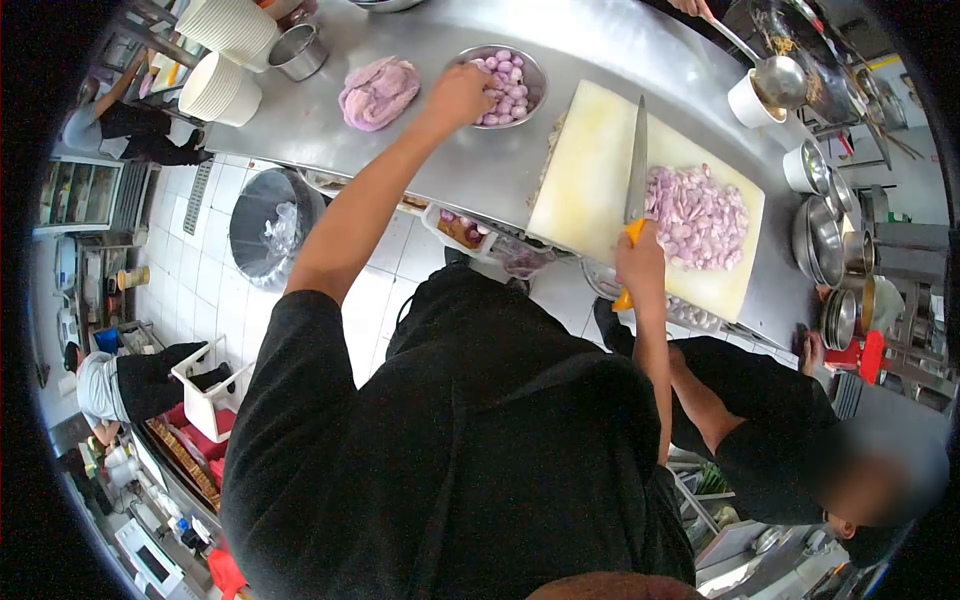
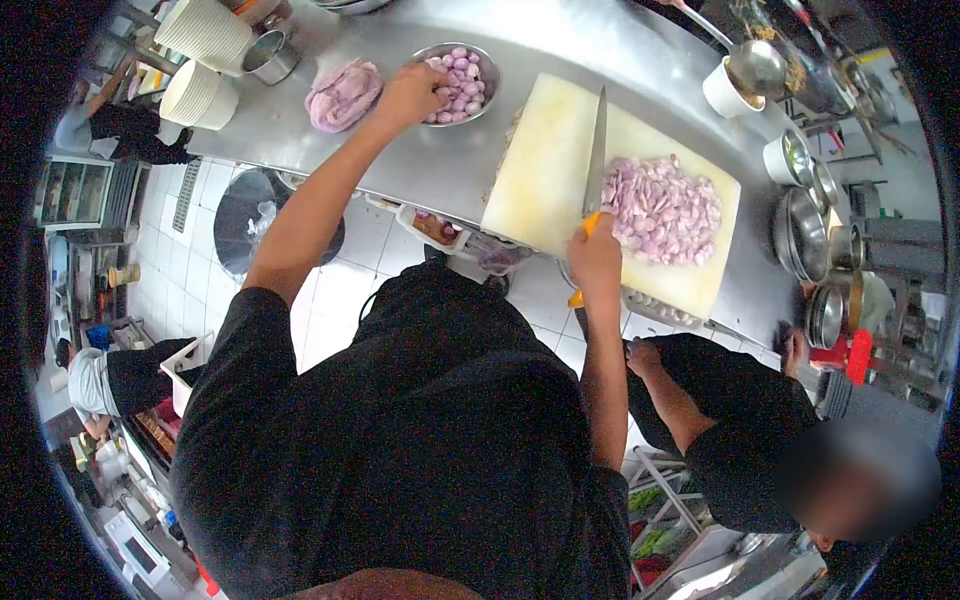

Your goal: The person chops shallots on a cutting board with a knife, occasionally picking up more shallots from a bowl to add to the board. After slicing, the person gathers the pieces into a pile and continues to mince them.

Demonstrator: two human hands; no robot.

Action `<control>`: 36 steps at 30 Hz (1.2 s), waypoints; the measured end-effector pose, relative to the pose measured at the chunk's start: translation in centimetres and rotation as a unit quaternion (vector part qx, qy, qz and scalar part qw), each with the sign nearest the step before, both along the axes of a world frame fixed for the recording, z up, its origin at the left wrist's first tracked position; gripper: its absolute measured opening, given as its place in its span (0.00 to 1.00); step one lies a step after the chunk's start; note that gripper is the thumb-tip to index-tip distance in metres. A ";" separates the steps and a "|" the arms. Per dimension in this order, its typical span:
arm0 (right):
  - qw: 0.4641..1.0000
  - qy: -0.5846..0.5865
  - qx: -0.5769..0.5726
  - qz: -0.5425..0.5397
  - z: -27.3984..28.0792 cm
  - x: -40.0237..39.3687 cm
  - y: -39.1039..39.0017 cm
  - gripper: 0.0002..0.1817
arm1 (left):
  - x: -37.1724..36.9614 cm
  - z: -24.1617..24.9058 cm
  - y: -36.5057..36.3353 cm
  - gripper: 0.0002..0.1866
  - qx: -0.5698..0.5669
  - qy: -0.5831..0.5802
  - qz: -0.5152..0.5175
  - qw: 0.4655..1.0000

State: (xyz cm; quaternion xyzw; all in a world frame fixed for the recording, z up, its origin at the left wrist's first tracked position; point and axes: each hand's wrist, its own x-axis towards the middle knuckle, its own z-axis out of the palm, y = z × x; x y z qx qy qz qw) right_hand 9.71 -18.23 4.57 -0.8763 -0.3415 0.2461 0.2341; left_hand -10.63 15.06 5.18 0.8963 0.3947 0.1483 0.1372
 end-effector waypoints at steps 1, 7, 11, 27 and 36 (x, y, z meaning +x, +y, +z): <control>1.000 -0.002 0.000 0.001 0.1 -0.1 0.0 0.20 | 0.1 -0.1 0.0 0.16 -0.007 -0.007 0.003 1.000; 0.999 -0.040 0.025 0.020 1.0 -0.6 -0.1 0.18 | 1.4 3.8 -2.5 0.18 -0.005 -0.096 -0.015 0.995; 0.999 -0.039 0.028 0.023 0.9 -0.6 -0.3 0.16 | 4.7 4.1 -9.5 0.12 -0.149 -0.164 -0.115 0.968; 0.997 -0.004 0.034 0.072 3.3 -3.6 1.6 0.19 | 6.8 -2.9 -15.3 0.09 -0.210 -0.249 -0.164 0.931; 0.996 0.016 -0.017 0.080 5.1 -3.7 2.1 0.17 | 7.4 -4.0 -16.1 0.08 -0.155 -0.281 -0.151 0.935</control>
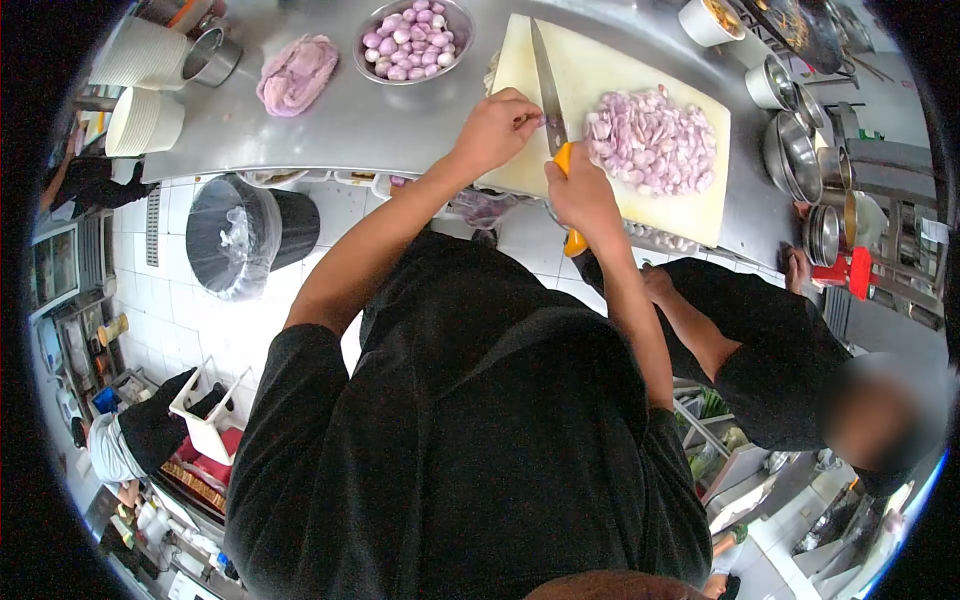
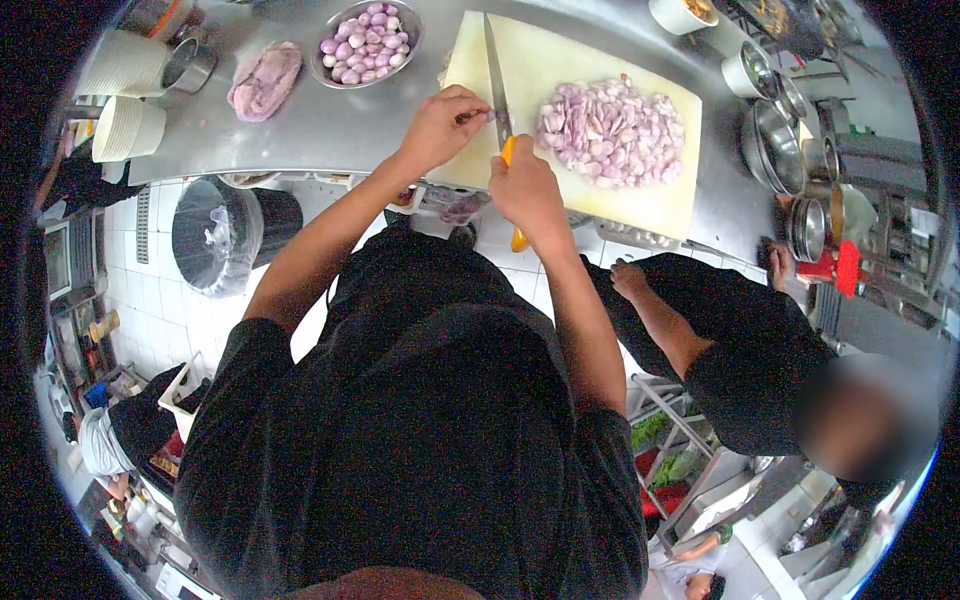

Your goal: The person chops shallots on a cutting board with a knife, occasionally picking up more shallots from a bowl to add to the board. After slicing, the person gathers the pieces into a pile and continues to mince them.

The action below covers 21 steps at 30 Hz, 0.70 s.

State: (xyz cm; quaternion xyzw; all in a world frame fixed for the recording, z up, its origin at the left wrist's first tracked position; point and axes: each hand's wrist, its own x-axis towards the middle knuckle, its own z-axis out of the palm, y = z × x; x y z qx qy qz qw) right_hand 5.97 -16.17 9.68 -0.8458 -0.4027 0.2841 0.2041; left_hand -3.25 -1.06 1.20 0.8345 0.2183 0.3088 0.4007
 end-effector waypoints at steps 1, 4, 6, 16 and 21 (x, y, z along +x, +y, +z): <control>1.000 0.013 -0.002 -0.004 -0.2 0.1 -0.1 0.17 | 0.0 0.0 -0.2 0.08 0.002 -0.002 0.004 1.000; 0.999 0.038 -0.005 -0.012 -0.8 0.4 0.0 0.18 | -0.1 0.0 -0.4 0.08 0.009 -0.013 0.010 1.000; 0.999 0.042 -0.007 -0.012 -0.8 0.5 0.0 0.18 | -0.1 -0.1 -0.6 0.08 0.005 -0.015 0.009 1.000; 0.995 0.090 -0.049 -0.020 3.5 0.3 0.4 0.16 | 0.0 -0.9 -0.5 0.08 0.013 -0.028 0.005 1.000; 0.987 -0.112 0.102 0.051 -5.7 1.5 1.5 0.17 | 0.0 -1.2 -0.7 0.08 0.027 -0.040 0.010 0.999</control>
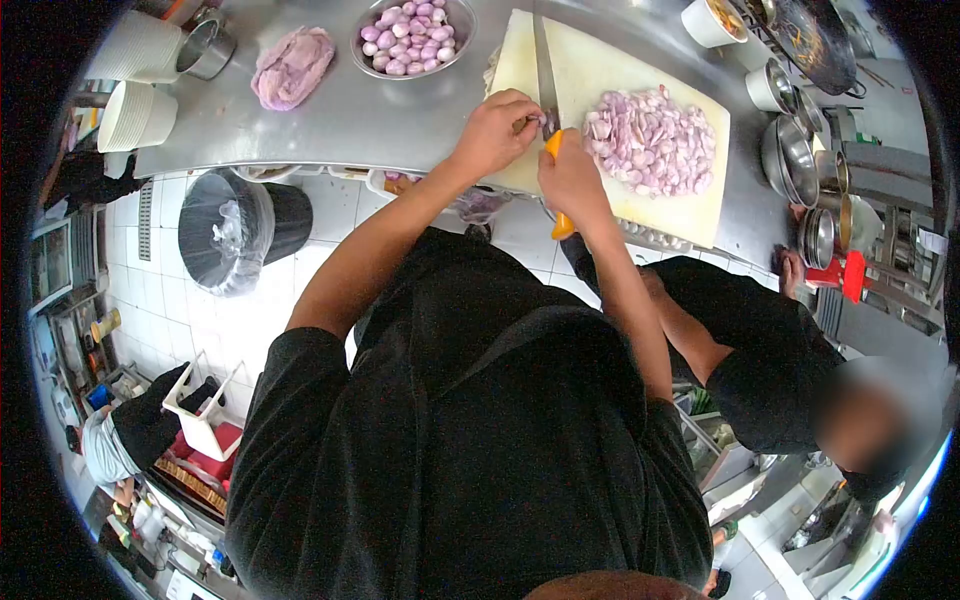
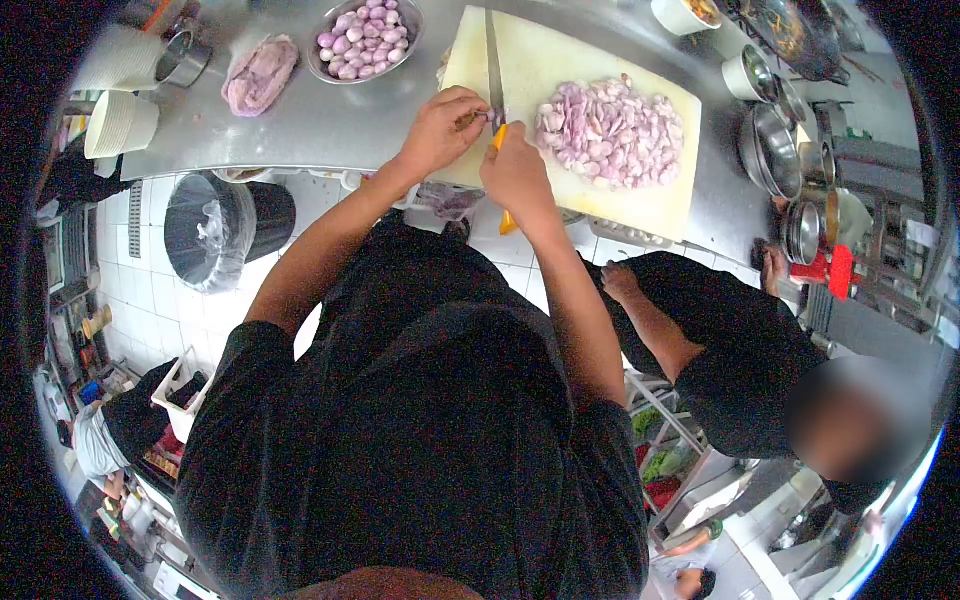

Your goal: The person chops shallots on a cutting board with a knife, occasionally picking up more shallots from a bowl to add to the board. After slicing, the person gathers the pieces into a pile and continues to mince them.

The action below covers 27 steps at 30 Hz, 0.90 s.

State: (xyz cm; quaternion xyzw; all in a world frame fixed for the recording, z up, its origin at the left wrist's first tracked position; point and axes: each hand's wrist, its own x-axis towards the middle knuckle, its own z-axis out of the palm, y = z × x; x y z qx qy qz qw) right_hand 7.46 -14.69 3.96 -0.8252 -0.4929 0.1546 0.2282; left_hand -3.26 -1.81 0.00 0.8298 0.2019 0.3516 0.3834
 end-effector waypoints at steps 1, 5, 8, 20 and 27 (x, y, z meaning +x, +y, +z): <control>0.998 0.052 -0.023 -0.015 0.5 0.1 0.0 0.16 | -0.1 0.2 0.0 0.08 0.002 0.003 -0.004 1.000; 0.972 0.187 -0.131 -0.061 8.1 -0.2 0.8 0.16 | -0.2 0.2 0.3 0.09 -0.001 0.019 -0.011 1.000; 0.984 0.137 -0.108 -0.042 5.1 -0.2 0.7 0.17 | -0.2 0.1 0.2 0.10 0.013 0.007 -0.004 1.000; 0.977 0.174 -0.104 -0.070 5.8 -1.0 1.2 0.16 | 0.0 -0.5 0.3 0.10 0.015 0.004 0.000 1.000; 0.974 0.205 -0.054 -0.076 2.5 0.3 0.8 0.17 | 0.3 0.3 -0.3 0.10 0.050 0.016 0.004 0.999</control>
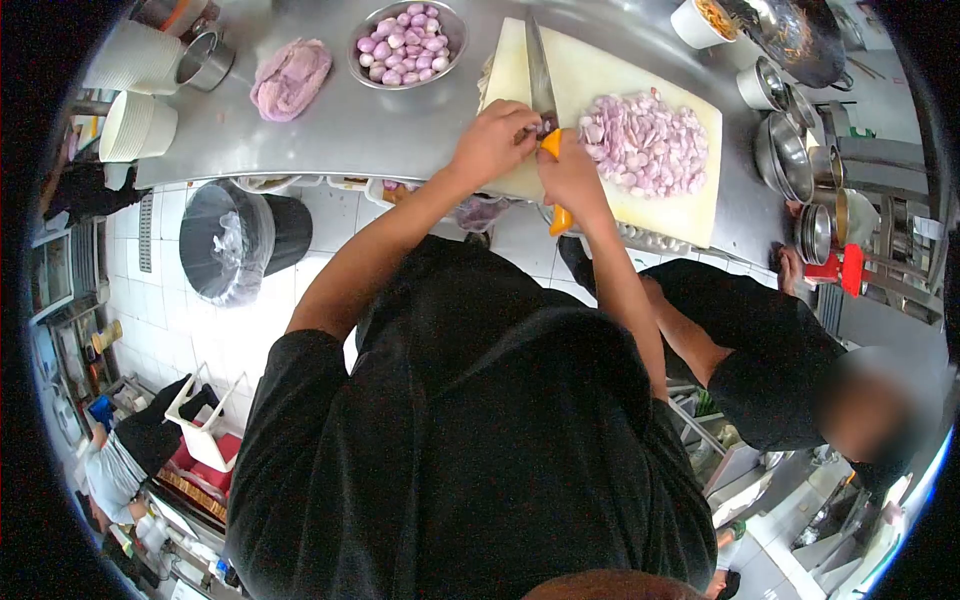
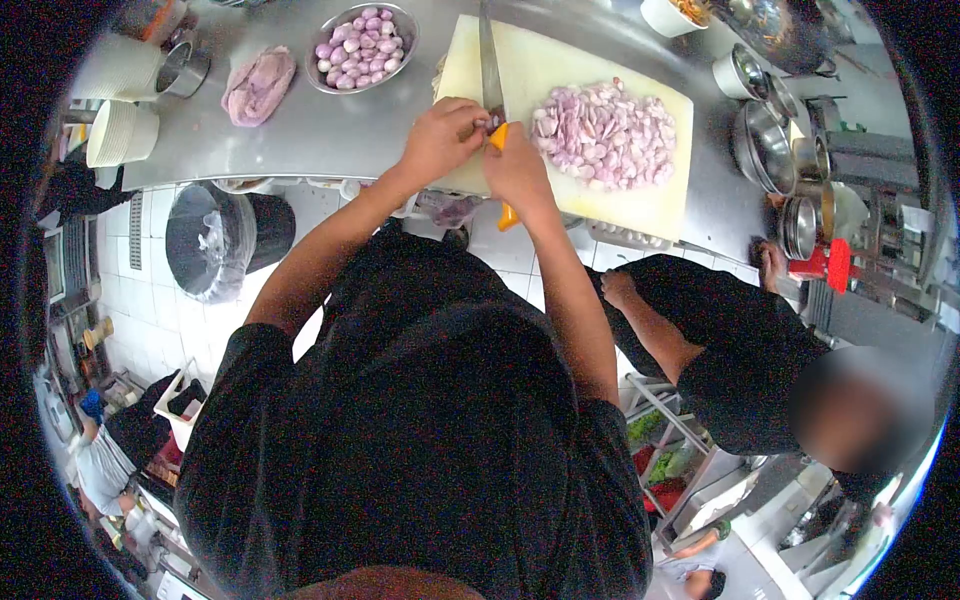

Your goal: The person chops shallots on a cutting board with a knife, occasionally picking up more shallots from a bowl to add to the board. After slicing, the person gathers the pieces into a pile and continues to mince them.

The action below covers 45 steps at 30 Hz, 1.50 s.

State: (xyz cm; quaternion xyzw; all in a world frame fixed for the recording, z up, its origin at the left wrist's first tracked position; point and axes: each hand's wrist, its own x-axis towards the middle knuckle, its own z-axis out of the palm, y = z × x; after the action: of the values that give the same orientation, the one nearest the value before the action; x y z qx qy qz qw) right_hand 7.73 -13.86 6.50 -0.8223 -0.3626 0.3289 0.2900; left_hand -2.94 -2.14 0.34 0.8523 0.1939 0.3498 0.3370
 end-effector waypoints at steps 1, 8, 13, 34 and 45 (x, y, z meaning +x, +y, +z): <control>1.000 0.021 0.002 -0.006 0.3 0.1 -0.3 0.18 | 0.0 0.1 -0.3 0.11 0.021 0.007 0.000 1.000; 0.999 -0.035 -0.019 -0.023 0.1 0.6 -2.6 0.18 | 0.8 0.4 0.1 0.15 0.055 0.041 -0.036 0.997; 0.994 -0.109 0.002 0.006 0.0 0.8 -3.2 0.19 | 0.8 0.9 0.1 0.12 0.031 0.017 -0.009 0.999; 0.988 -0.146 0.019 0.049 0.4 -0.8 -0.4 0.16 | 0.5 -0.3 -0.2 0.06 -0.017 -0.004 0.028 0.999; 0.988 -0.139 -0.009 0.061 0.4 0.3 -0.2 0.16 | 0.5 -0.4 0.3 0.05 -0.001 -0.030 0.035 0.999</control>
State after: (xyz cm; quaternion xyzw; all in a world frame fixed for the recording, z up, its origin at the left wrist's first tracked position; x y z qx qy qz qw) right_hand 8.04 -14.04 6.87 -0.8389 -0.4459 0.2319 0.2091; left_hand -2.49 -1.82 -0.07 0.8339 0.2137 0.3865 0.3311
